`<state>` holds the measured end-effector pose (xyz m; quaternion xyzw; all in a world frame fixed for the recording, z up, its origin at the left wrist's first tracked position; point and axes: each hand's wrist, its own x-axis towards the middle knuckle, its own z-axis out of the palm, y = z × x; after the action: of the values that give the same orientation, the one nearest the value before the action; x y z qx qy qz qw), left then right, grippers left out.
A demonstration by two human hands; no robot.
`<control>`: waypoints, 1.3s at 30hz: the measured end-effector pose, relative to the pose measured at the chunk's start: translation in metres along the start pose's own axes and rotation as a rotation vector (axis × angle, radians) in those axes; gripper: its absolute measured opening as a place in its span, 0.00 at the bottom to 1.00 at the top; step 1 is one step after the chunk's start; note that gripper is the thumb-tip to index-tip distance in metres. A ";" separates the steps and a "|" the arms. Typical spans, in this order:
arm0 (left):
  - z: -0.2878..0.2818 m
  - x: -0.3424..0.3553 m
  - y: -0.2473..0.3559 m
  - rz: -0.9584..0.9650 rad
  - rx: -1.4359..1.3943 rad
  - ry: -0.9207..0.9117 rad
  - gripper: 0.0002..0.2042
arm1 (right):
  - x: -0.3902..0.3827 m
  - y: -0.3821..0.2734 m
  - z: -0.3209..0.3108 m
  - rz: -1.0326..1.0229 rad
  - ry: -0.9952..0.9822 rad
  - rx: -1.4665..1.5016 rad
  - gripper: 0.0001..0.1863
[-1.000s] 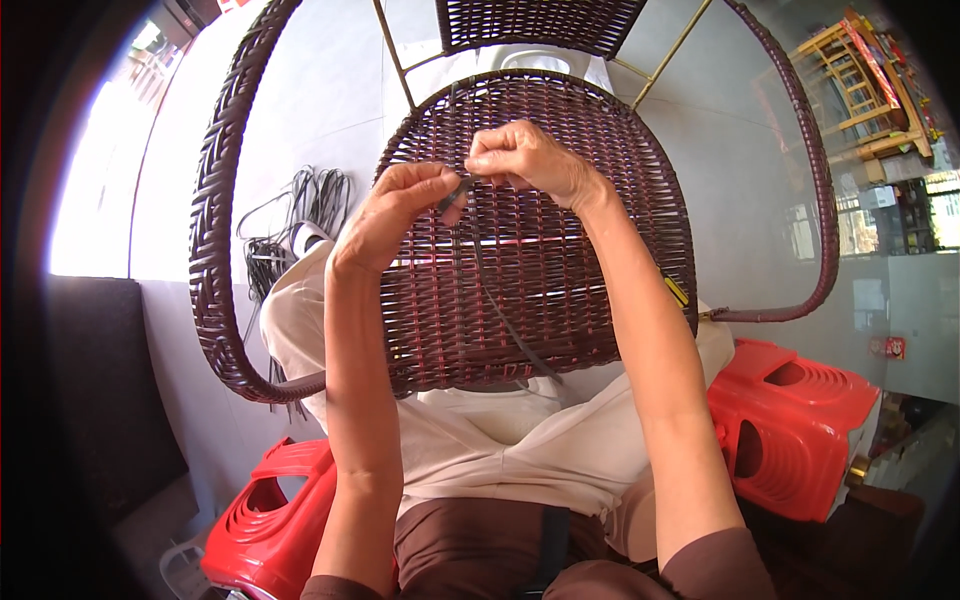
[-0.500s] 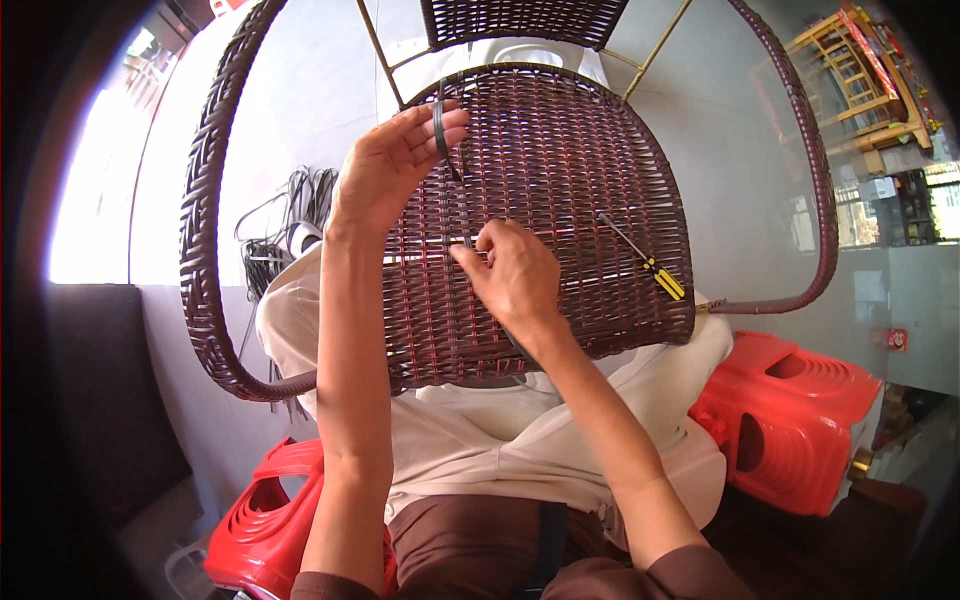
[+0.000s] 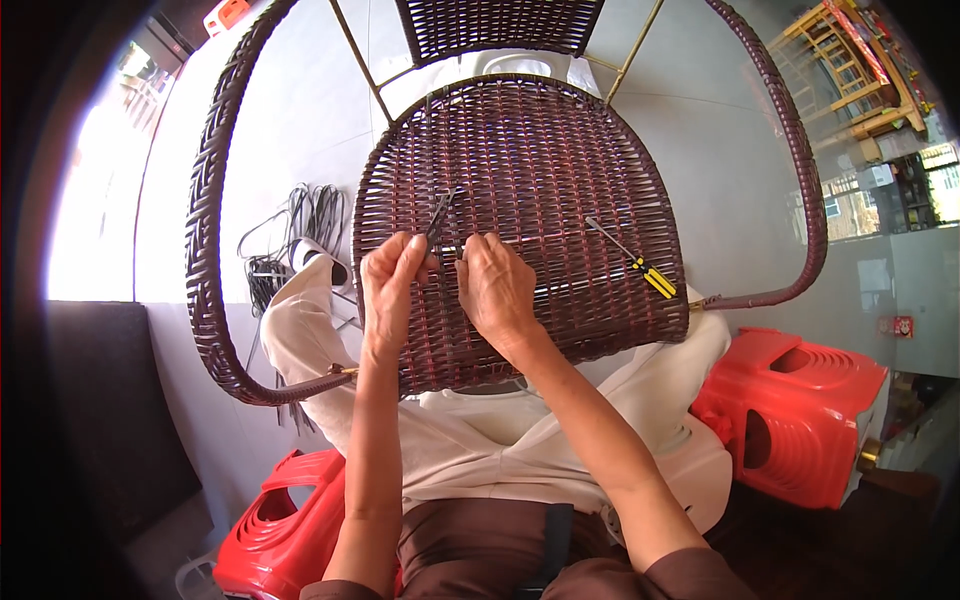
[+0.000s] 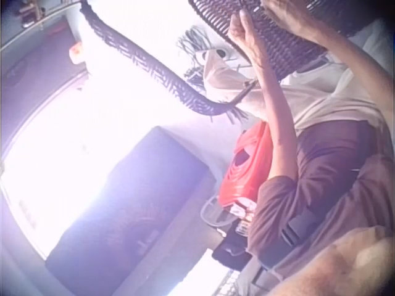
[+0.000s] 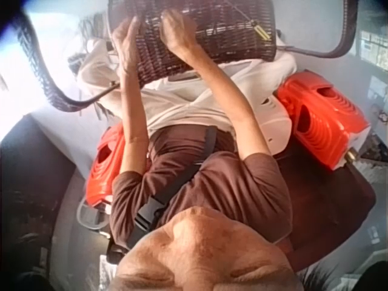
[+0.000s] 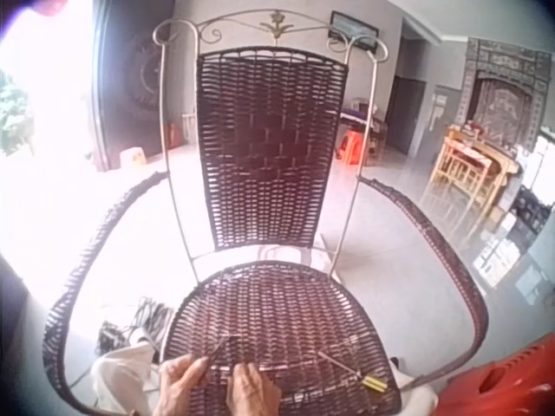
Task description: The person weaves replacement wicker strips into the seat of a chair, using a screwdriver to pry open gaps and guide the material through the existing weave.
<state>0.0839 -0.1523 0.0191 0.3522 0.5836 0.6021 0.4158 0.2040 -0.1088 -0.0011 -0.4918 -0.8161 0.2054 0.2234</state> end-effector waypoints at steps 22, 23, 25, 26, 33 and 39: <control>0.011 -0.011 -0.004 0.492 0.601 -0.098 0.02 | 0.000 0.004 0.002 -0.051 -0.014 0.091 0.10; 0.010 -0.011 -0.003 0.480 0.599 -0.100 0.02 | 0.000 0.004 0.002 -0.055 -0.010 0.107 0.10; 0.009 -0.011 -0.002 0.469 0.597 -0.098 0.02 | 0.000 0.003 0.000 -0.081 -0.017 0.104 0.09; 0.009 -0.010 0.000 0.472 0.606 -0.077 0.03 | 0.000 0.004 -0.002 -0.099 -0.021 0.098 0.08; 0.008 0.022 0.039 0.475 0.655 0.112 0.04 | 0.001 -0.002 0.000 -0.054 -0.002 -0.013 0.07; -0.006 0.048 0.039 0.463 0.829 0.183 0.04 | 0.000 -0.001 0.004 -0.083 0.011 -0.031 0.06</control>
<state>0.0555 -0.1095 0.0549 0.5544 0.7147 0.4242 0.0424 0.2007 -0.1093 -0.0041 -0.4622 -0.8376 0.1807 0.2285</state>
